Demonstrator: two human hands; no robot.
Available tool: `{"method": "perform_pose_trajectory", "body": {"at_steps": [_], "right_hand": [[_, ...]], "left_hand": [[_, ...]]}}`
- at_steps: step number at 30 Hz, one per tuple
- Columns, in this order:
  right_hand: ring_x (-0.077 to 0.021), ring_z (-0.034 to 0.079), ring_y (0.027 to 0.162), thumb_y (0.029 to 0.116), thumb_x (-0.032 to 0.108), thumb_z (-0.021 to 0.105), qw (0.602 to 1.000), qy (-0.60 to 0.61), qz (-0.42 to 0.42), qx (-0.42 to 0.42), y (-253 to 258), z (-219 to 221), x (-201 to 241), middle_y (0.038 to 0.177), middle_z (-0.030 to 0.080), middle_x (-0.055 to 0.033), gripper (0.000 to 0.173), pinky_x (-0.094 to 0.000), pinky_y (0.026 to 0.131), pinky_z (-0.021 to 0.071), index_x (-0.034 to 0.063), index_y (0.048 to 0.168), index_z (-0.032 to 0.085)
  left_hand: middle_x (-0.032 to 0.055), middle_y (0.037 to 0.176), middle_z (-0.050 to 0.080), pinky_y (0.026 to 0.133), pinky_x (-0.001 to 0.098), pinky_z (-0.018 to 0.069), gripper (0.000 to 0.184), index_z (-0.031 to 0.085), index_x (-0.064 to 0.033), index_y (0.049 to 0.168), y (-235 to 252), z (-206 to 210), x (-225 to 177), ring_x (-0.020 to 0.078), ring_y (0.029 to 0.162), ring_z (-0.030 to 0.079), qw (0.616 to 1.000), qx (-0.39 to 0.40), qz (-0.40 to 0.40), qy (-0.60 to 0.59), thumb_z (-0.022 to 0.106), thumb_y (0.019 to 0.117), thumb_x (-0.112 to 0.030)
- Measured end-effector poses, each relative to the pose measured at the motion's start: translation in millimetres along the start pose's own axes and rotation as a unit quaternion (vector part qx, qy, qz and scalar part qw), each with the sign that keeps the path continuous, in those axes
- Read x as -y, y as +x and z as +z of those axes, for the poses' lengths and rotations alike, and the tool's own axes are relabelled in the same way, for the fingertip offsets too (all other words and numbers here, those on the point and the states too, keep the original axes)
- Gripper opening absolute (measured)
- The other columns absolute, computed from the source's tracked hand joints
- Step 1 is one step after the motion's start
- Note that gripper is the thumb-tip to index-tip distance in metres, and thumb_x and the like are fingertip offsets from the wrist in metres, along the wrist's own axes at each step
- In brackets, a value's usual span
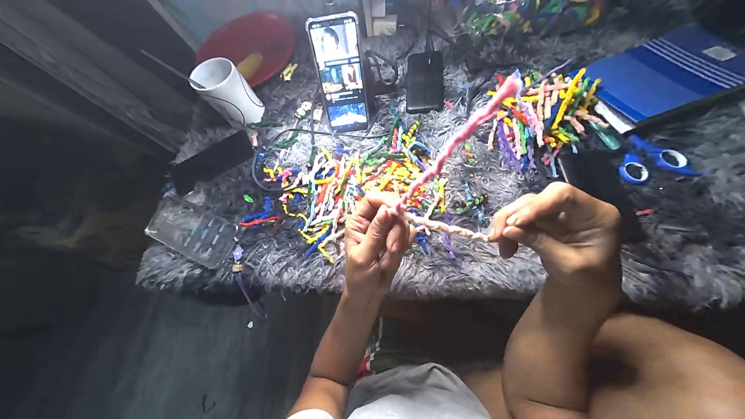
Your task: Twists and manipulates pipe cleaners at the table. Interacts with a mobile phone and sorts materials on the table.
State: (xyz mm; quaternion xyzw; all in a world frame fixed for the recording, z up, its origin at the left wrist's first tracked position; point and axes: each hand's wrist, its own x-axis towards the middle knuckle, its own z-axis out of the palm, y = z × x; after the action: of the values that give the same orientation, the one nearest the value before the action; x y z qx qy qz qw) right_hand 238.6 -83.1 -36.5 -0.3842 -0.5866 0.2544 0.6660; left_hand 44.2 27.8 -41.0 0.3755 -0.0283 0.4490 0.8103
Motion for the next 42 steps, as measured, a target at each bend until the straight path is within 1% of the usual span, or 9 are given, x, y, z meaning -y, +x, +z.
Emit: {"method": "perform_pose_trajectory", "body": {"at_steps": [3,8,11,14,18,24,30,36,42], "right_hand": [[-0.0008,0.071,0.073,0.0972,0.019,0.070,0.998,0.044,0.008,-0.038,2.3,-1.6,-8.6,0.094,0.075,0.0098,0.012,-0.0157,0.062,0.0597,0.0235,0.108,0.069],[-0.0009,0.070,0.075,0.0997,0.016,0.066,0.994,0.043,-0.024,-0.097,4.4,-11.7,-4.1,0.098,0.073,0.0102,0.013,-0.0152,0.062,0.0593,0.0238,0.110,0.067],[-0.0024,0.071,0.077,0.0996,0.016,0.067,0.994,-0.016,-0.039,-0.100,-1.4,-12.8,9.9,0.100,0.073,0.0110,0.015,-0.0168,0.063,0.0608,0.0249,0.112,0.066],[-0.0043,0.072,0.078,0.0999,0.015,0.066,0.993,-0.053,-0.055,-0.092,-4.6,-5.1,25.6,0.102,0.073,0.0097,0.016,-0.0185,0.064,0.0619,0.0236,0.113,0.066],[-0.0067,0.073,0.084,0.1012,0.014,0.065,0.991,-0.070,-0.078,-0.078,-11.4,6.7,40.6,0.103,0.073,0.0078,0.014,-0.0206,0.071,0.0639,0.0216,0.113,0.064],[-0.0095,0.076,0.088,0.1040,0.018,0.061,0.993,-0.078,-0.063,-0.062,-10.7,27.4,41.0,0.100,0.076,0.0062,0.006,-0.0234,0.078,0.0649,0.0194,0.110,0.061],[-0.0021,0.070,0.084,0.1053,0.020,0.059,0.992,-0.064,-0.090,-0.056,-12.0,36.9,37.2,0.092,0.072,0.0062,0.006,-0.0167,0.076,0.0597,0.0146,0.107,0.062],[-0.0014,0.070,0.083,0.1024,0.021,0.064,0.990,-0.055,-0.093,-0.093,-1.1,24.2,28.1,0.095,0.071,0.0124,0.013,-0.0182,0.073,0.0611,0.0239,0.115,0.063],[-0.0046,0.072,0.081,0.1014,0.019,0.064,0.982,0.033,-0.084,-0.166,4.7,18.7,18.5,0.096,0.073,0.0100,0.016,-0.0213,0.073,0.0623,0.0247,0.116,0.064]], "left_hand": [[-0.0098,0.067,0.066,0.058,0.0109,0.0480,0.014,0.075,-0.0139,0.106,-4.2,-8.3,2.5,-0.0055,0.058,0.058,0.985,0.137,-0.062,-0.081,0.066,0.0993,-0.022],[0.0080,0.082,0.069,0.068,0.0103,0.0472,0.016,0.068,0.0070,0.104,5.6,-13.4,-14.8,-0.0040,0.072,0.059,0.868,0.395,-0.087,0.287,0.059,0.1015,-0.005],[0.0076,0.066,0.059,0.056,0.0176,0.0413,0.013,0.069,0.0040,0.099,2.6,-9.3,-18.0,0.0062,0.057,0.049,0.770,0.377,-0.045,0.513,0.059,0.0993,-0.004],[0.0039,0.062,0.056,0.052,0.0204,0.0415,0.015,0.070,0.0022,0.105,-3.0,-5.2,-17.1,0.0073,0.052,0.047,0.741,0.283,-0.016,0.609,0.060,0.0987,-0.007],[0.0002,0.063,0.057,0.050,0.0187,0.0426,0.037,0.057,0.0056,0.133,-0.3,-2.2,-13.3,0.0028,0.051,0.047,0.767,0.194,-0.028,0.611,0.061,0.0999,-0.010],[0.0007,0.067,0.060,0.051,0.0170,0.0432,0.015,0.070,0.0006,0.106,5.5,0.8,-8.4,0.0016,0.053,0.050,0.741,0.104,-0.017,0.663,0.059,0.1000,-0.008],[-0.0058,0.070,0.061,0.048,0.0113,0.0438,0.009,0.061,-0.0033,0.107,11.2,7.2,-6.5,-0.0039,0.052,0.051,0.878,-0.010,0.018,0.479,0.055,0.1007,0.000],[-0.0044,0.085,0.068,0.054,0.0153,0.0541,0.013,0.058,-0.0120,0.116,10.4,1.5,-9.6,0.0007,0.063,0.063,0.959,0.056,-0.051,0.274,0.050,0.1064,-0.008],[0.0001,0.088,0.073,0.061,0.0175,0.0580,0.023,0.063,-0.0081,0.121,8.1,-2.2,-15.3,0.0035,0.069,0.069,0.977,0.078,-0.101,0.171,0.046,0.1098,-0.018]]}}
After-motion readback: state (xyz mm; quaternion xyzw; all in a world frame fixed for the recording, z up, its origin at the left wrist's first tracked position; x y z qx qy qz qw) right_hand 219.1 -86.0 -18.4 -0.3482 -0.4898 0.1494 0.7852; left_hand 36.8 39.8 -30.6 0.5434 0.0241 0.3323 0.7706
